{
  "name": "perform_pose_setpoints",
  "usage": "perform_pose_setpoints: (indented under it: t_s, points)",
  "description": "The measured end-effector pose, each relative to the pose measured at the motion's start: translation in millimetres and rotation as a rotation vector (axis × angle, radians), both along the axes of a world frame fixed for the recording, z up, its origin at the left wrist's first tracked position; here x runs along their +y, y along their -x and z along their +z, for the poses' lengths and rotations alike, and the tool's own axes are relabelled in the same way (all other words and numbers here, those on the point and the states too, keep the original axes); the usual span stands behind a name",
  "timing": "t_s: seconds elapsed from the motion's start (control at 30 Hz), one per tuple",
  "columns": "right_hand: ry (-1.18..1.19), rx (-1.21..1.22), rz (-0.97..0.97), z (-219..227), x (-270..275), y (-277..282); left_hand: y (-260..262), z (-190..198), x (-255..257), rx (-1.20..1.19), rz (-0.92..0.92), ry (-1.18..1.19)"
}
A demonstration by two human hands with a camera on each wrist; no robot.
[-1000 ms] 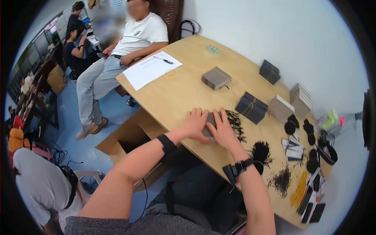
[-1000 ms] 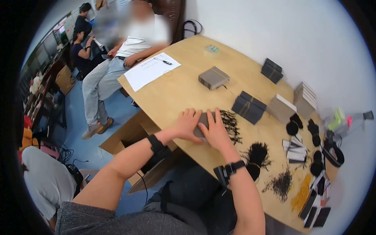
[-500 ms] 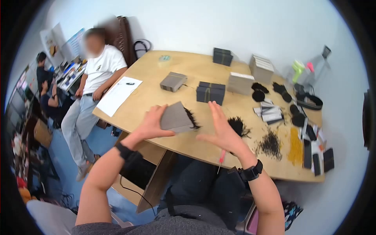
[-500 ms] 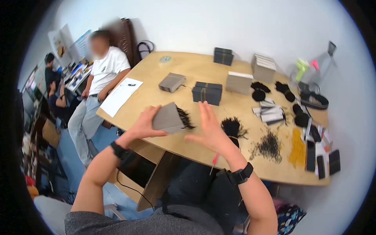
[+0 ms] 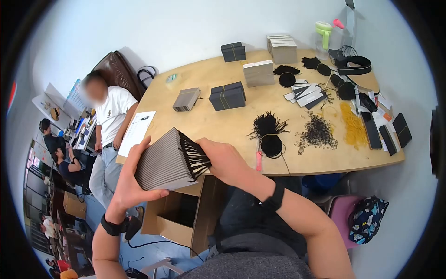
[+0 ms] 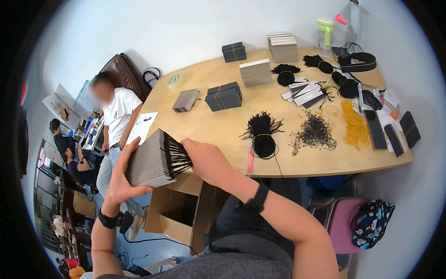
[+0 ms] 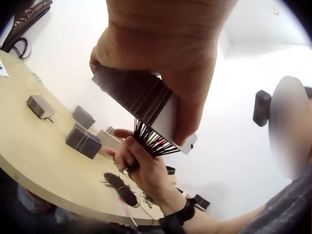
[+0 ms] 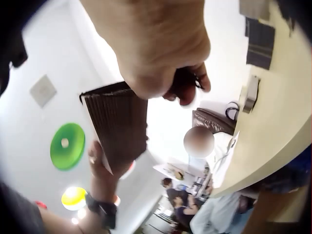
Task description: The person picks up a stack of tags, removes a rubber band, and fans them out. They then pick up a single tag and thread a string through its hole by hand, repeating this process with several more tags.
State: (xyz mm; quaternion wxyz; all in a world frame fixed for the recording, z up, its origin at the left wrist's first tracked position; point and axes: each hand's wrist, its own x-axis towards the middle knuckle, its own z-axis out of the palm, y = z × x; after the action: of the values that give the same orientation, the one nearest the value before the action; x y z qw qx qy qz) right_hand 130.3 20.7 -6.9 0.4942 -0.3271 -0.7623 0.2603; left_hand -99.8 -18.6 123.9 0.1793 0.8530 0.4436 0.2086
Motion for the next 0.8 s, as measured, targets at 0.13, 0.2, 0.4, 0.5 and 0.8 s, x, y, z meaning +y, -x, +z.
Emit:
perform_pose_setpoints:
  t_s: [0.13,0.2,0.4,0.5,0.8]
  points:
    - [0.049,0.198,-0.155,10,-44,10,-34,-46,-5,-0.407,0.040,0.221]
    - [0.010,0.203,-0.230,22,-49,2,-57,-78,-3,-0.683,0.008,0.235]
    - [0.033,-0.089,-0.329,12,-69,-31,-90,-120,-4,-0.795,-0.109,0.428]
    - [0.153,-0.103,-0.116,37,-91,-71,-101,-150,-8,-0.968,-0.163,0.481]
    - [0.142,-0.439,-0.899,-24,-46,-297,-101,-155,15,-1.024,-0.219,0.502]
